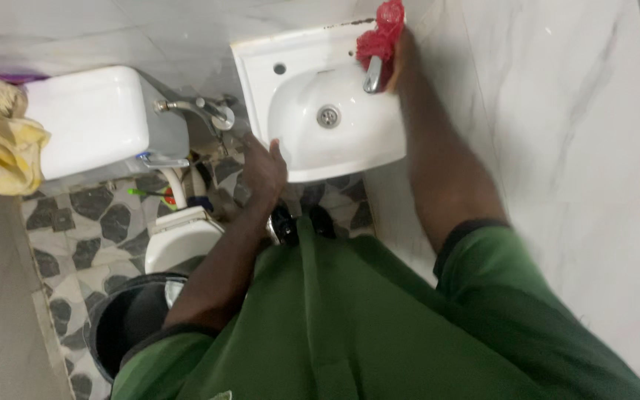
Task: The person wipes the interior and rim of a white sink using a red cloth, repeatedly rinsing and wringing the cloth in a bucket of water on the floor.
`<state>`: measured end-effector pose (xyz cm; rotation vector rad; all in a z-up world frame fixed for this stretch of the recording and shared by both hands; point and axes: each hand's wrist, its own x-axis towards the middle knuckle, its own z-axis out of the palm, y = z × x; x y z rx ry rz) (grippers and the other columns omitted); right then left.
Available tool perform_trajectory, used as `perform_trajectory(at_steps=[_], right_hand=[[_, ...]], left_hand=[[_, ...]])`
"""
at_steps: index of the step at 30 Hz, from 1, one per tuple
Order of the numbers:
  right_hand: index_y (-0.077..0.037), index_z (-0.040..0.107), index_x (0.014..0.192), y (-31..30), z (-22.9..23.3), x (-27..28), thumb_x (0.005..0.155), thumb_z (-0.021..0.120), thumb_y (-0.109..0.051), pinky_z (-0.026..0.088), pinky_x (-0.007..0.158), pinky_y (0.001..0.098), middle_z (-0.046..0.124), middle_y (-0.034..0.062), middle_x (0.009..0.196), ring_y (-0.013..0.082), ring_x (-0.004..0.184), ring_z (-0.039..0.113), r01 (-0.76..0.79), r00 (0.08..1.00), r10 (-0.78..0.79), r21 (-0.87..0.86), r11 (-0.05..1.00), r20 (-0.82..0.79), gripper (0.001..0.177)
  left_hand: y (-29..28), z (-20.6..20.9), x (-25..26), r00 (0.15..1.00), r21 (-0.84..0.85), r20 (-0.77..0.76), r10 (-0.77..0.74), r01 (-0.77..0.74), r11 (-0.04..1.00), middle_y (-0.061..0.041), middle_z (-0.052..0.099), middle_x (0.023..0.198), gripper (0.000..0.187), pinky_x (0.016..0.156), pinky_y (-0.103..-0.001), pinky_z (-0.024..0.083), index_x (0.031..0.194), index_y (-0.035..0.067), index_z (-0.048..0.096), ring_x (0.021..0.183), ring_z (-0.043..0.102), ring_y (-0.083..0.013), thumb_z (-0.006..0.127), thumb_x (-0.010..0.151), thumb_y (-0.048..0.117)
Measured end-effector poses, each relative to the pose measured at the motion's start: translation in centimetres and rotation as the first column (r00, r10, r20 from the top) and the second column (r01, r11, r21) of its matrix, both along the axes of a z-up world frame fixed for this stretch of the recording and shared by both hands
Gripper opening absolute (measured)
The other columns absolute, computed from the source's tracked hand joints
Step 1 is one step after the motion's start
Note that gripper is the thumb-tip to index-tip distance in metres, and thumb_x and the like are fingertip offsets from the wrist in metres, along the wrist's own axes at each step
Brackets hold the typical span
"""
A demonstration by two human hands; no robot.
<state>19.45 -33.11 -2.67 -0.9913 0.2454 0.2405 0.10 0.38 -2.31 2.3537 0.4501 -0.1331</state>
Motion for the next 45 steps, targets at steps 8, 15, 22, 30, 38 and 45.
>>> perform_trajectory(at_steps=[8, 15, 22, 30, 38, 45], right_hand=[[-0.004, 0.071, 0.122, 2.2, 4.3, -2.4, 0.1, 0.057, -0.041, 0.068, 0.067, 0.0561, 0.08, 0.0167, 0.106, 0.0295, 0.085, 0.082, 0.157, 0.932, -0.184, -0.111, 0.981, -0.313, 0.045], [-0.01, 0.06, 0.108, 1.0, 5.2, 0.2, 0.09, 0.074, -0.033, 0.066, 0.059, 0.0481, 0.071, 0.0094, 0.092, 0.0221, 0.074, 0.073, 0.404, 0.893, -0.442, -0.582, 0.705, 0.085, 0.032], [-0.004, 0.064, 0.098, 4.8, 5.3, -5.0, 0.109, 0.043, -0.036, 0.057, 0.066, 0.0383, 0.07, 0.0094, 0.082, 0.0177, 0.071, 0.069, 0.463, 0.887, -0.213, -0.786, 0.411, 0.41, 0.04], [0.001, 0.064, 0.098, 5.9, 7.0, -9.5, 0.113, 0.049, -0.04, 0.054, 0.066, 0.0428, 0.071, 0.0135, 0.078, 0.0241, 0.069, 0.069, 0.631, 0.772, -0.055, -0.754, 0.182, 0.633, 0.046], [-0.003, 0.067, 0.096, 2.1, 6.2, -5.4, 0.113, 0.05, -0.031, 0.054, 0.065, 0.0416, 0.07, 0.0128, 0.079, 0.0295, 0.07, 0.068, 0.776, 0.628, 0.078, -0.631, 0.012, 0.774, 0.037], [-0.001, 0.061, 0.089, 0.2, 6.1, -3.7, 0.108, 0.061, -0.027, 0.043, 0.049, 0.0355, 0.06, 0.0036, 0.071, 0.0143, 0.056, 0.053, 0.525, 0.848, -0.375, -0.489, 0.697, 0.375, 0.032]], left_hand=[[0.5, -1.0, -0.5, 0.999, 0.006, 0.032, 0.003, -0.004, 1.0, -0.029, 0.063, 0.125, 0.062, 0.086, -0.057, 0.055, 0.145, -0.002, 0.036, 0.107, 0.067, -0.0469, 0.063, 0.103, 0.035], [0.2, -0.3, 0.5, 1.0, -0.026, 0.017, -0.017, 0.017, 1.0, -0.029, 0.064, 0.122, 0.059, 0.088, -0.053, 0.058, 0.14, -0.004, 0.039, 0.107, 0.07, -0.0442, 0.063, 0.104, 0.036], [-0.2, -0.5, 0.8, 0.999, -0.029, -0.052, 0.004, -0.005, 1.0, -0.032, 0.06, 0.124, 0.066, 0.087, -0.054, 0.057, 0.143, -0.007, 0.033, 0.107, 0.067, -0.048, 0.062, 0.101, 0.035], [-0.3, 0.6, 0.2, 1.0, 0.057, -0.003, -0.028, 0.028, 0.998, -0.028, 0.061, 0.124, 0.059, 0.09, -0.049, 0.059, 0.14, -0.008, 0.037, 0.109, 0.068, -0.0424, 0.062, 0.104, 0.032], [-0.4, 1.1, 0.9, 0.997, 0.01, -0.075, -0.005, 0.006, 1.0, -0.03, 0.053, 0.135, 0.068, 0.092, -0.052, 0.057, 0.145, -0.01, 0.028, 0.116, 0.063, -0.0437, 0.06, 0.102, 0.033], [-0.2, 1.1, 0.1, 0.999, -0.07, 0.028, -0.032, 0.033, 0.997, -0.038, 0.045, 0.143, 0.077, 0.105, -0.054, 0.048, 0.156, -0.011, 0.016, 0.128, 0.053, -0.0504, 0.056, 0.103, 0.029]])
